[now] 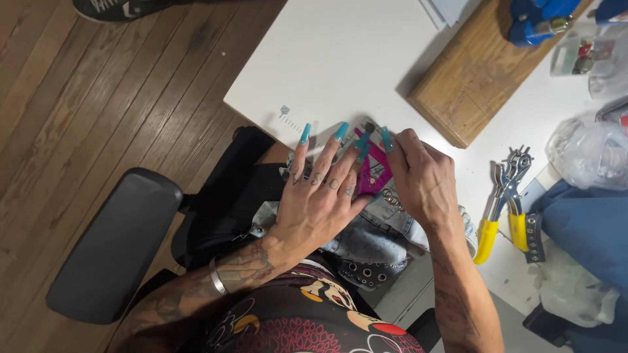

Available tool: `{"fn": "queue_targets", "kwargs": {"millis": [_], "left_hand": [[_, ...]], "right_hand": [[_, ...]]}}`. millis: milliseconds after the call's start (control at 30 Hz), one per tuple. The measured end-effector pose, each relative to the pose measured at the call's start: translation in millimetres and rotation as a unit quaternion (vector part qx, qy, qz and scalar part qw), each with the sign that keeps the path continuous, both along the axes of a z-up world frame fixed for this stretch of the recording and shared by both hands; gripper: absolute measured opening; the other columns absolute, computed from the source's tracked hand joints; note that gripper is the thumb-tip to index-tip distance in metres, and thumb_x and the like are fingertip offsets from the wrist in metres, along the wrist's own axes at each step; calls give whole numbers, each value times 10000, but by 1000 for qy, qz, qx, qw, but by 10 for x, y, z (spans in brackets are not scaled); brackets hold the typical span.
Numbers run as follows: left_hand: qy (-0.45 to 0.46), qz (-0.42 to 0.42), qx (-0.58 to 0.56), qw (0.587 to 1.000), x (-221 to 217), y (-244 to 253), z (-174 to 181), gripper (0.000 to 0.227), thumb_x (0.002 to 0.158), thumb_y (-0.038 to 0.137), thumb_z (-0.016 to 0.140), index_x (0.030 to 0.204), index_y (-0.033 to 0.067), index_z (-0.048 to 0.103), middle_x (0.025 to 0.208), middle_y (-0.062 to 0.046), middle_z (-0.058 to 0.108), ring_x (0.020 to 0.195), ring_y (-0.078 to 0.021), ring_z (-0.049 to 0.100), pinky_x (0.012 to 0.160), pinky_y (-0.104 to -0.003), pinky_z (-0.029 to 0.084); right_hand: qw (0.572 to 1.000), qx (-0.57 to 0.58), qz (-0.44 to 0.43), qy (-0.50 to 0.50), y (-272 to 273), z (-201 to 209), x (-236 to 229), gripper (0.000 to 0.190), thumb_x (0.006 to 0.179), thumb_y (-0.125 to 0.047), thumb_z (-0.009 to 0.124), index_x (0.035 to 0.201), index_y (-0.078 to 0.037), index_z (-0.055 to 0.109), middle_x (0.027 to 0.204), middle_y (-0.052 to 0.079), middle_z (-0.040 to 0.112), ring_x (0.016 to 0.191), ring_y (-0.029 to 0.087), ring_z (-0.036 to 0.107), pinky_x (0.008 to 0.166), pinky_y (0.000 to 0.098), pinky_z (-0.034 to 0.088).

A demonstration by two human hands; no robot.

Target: Punching holes in a denim garment using a rotary hole punch tool after marking positions with a ruler.

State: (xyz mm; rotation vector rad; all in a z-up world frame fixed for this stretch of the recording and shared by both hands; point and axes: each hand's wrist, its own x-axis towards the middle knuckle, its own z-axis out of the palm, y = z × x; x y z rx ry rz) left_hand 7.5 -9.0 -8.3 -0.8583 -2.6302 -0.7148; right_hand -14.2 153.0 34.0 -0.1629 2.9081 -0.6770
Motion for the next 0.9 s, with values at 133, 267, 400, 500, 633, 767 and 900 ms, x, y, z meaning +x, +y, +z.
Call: {"fn": "queue_targets", "kwargs": {"millis": [133,267,400,500,633,767,900], "left_hand": [[3,3,22,1000,-13,-9,-24,481,723,474,761,863,26,661,1140,-103,575,1178,-296,400,1001,-552,272],[-15,0,19,1000,25,-15,-53,440,737,465,734,849,44,671,1142,-103,582,1192,-305,390,998,-573,253],[-17,3,22,1000,30,-14,-71,429,749,454,719,875,45,682,1155,-98,576,1195,-303,384,987,-579,263],[-14,8,13,1000,29,-17,-70,431,762,468,700,891,57,689,1151,-85,582,1194,-294,385,989,-567,268],[-24,1,7,1000,36,-10,-94,432,780,474,676,897,59,685,1181,-92,564,1220,-300,355,1007,-572,235],[-20,5,16,1000,29,-3,-92,445,773,473,689,911,50,681,1172,-87,566,1204,-293,375,1003,-563,251],[-19,9,15,1000,23,-6,-78,447,763,470,698,915,49,679,1167,-90,562,1187,-288,393,992,-550,282]], "right_hand": [[1000,-6,15,5,-15,-13,-31,117,926,-111,432,856,-36,489,626,77,486,438,216,394,452,326,331],[999,28,30,1,-7,-39,-11,116,929,-127,438,845,-54,468,609,66,466,447,220,387,445,331,319],[999,25,22,7,-29,-28,-16,137,938,-132,449,822,-59,453,568,54,454,421,178,337,408,308,289],[1000,30,7,-1,8,-57,-8,171,944,-170,444,802,-75,452,540,30,421,432,186,328,429,314,284],[999,31,33,14,27,-70,-11,129,933,-123,448,819,-63,455,552,32,427,417,171,331,404,305,272],[999,29,22,9,40,-72,-14,132,926,-129,453,809,-70,463,540,33,420,417,178,324,418,306,271],[1000,19,20,5,25,-57,-21,125,920,-114,463,804,-65,466,534,38,426,410,165,296,402,302,258]]}}
